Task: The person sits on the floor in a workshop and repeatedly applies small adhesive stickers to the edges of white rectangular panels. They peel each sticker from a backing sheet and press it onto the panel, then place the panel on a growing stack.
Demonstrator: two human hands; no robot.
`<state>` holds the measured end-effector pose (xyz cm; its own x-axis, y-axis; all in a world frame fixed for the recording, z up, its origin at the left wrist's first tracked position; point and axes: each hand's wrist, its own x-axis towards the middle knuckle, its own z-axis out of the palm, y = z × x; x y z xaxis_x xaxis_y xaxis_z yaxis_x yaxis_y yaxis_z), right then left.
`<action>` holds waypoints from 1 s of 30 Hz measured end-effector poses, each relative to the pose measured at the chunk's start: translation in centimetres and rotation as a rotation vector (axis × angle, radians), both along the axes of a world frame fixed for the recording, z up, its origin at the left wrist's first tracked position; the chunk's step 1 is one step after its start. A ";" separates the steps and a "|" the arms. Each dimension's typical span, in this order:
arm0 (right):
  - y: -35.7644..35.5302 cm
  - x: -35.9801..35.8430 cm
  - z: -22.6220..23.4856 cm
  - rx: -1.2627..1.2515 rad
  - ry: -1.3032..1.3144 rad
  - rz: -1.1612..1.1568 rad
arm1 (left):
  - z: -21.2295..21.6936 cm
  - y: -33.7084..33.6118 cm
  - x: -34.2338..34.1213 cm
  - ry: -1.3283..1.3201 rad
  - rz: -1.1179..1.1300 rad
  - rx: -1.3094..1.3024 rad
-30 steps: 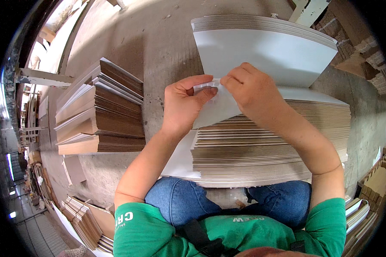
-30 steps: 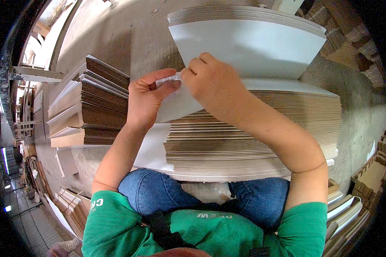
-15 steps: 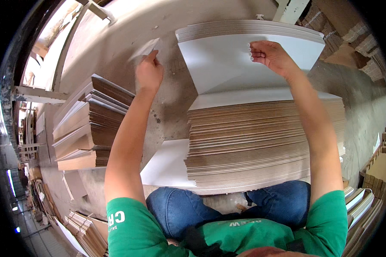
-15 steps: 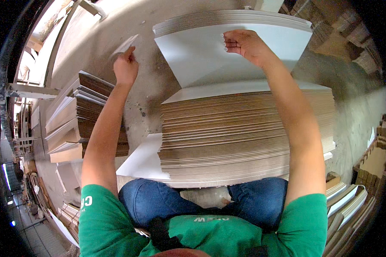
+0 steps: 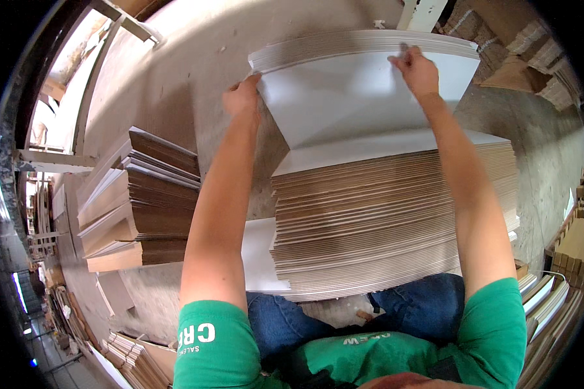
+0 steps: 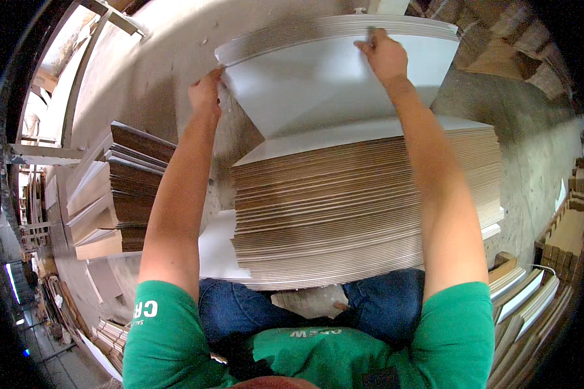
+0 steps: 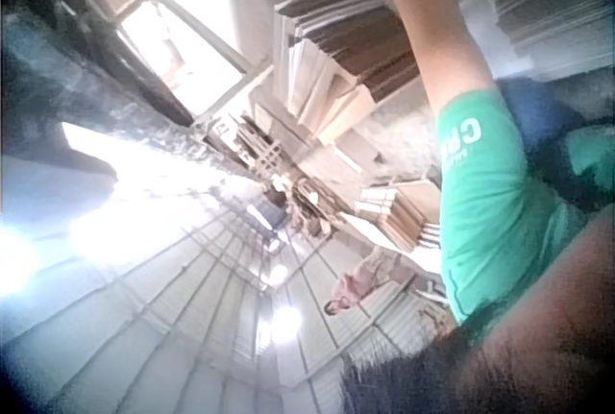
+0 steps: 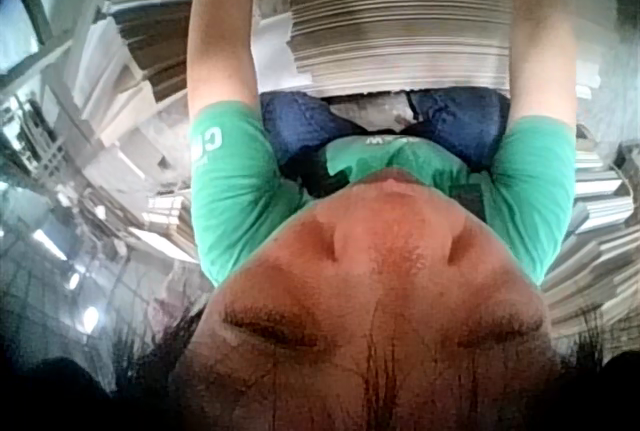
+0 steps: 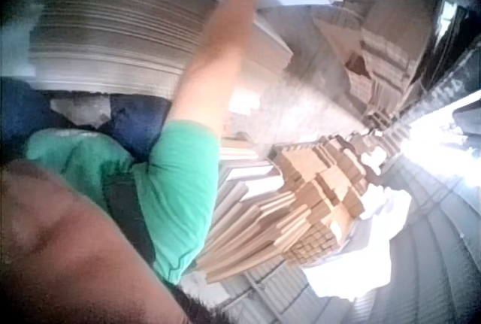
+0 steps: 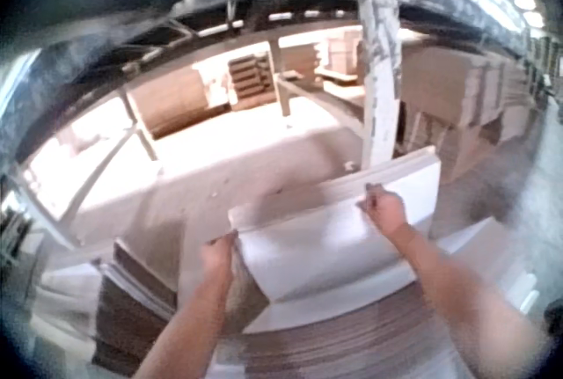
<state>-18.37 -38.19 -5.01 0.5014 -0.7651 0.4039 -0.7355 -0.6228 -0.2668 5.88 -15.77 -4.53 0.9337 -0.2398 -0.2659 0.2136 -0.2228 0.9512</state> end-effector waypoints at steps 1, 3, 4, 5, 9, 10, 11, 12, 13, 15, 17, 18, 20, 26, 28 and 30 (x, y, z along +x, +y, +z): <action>-0.3 -0.4 1.2 0.305 -0.245 0.086 | 0.1 0.2 0.6 0.002 -0.085 0.040; -0.5 -1.1 3.3 0.930 -0.724 0.279 | -0.1 1.7 1.9 0.010 -0.233 0.130; -0.2 -1.2 4.0 0.919 -0.782 0.304 | -0.1 2.3 1.9 0.044 -0.305 0.050; -0.5 -2.0 3.8 0.902 -0.751 0.316 | 1.1 2.4 0.7 0.085 -0.403 -0.035; -1.5 0.0 0.2 0.467 -0.274 0.330 | 0.5 1.2 1.3 0.062 -0.134 -0.005; -0.9 0.9 -0.9 0.252 -0.183 0.275 | 0.2 0.8 1.7 0.019 -0.113 0.057; -0.4 1.4 -2.0 0.040 -0.087 0.215 | -0.3 0.3 1.5 -0.018 -0.094 0.122; -0.2 1.8 -2.7 -0.029 -0.066 0.198 | -0.6 -0.1 1.4 -0.055 -0.076 0.186; -0.2 2.0 -3.2 -0.099 -0.045 0.181 | -1.2 -0.4 1.8 -0.067 -0.079 0.118; -0.4 1.8 -3.9 -0.213 0.011 0.153 | -2.0 -0.5 2.0 -0.090 -0.086 -0.013; -1.2 0.6 -4.0 -0.315 0.089 0.124 | -1.6 -0.7 0.7 -0.064 -0.103 0.026; -1.1 0.2 -3.1 -0.249 0.047 0.090 | -0.8 -0.3 0.4 -0.063 -0.097 0.048; -1.1 -1.2 0.2 -0.125 -0.037 0.020 | -0.5 0.1 0.8 0.000 -0.086 0.021; -1.4 -2.0 4.7 0.912 -0.772 0.449 | -0.5 1.6 2.5 0.187 -0.423 0.077; -1.3 -0.9 2.7 0.598 -0.422 0.349 | 0.1 0.6 1.7 0.119 -0.338 0.083; -1.0 0.8 0.1 0.280 -0.202 0.275 | -0.9 -0.3 2.0 0.027 -0.186 0.125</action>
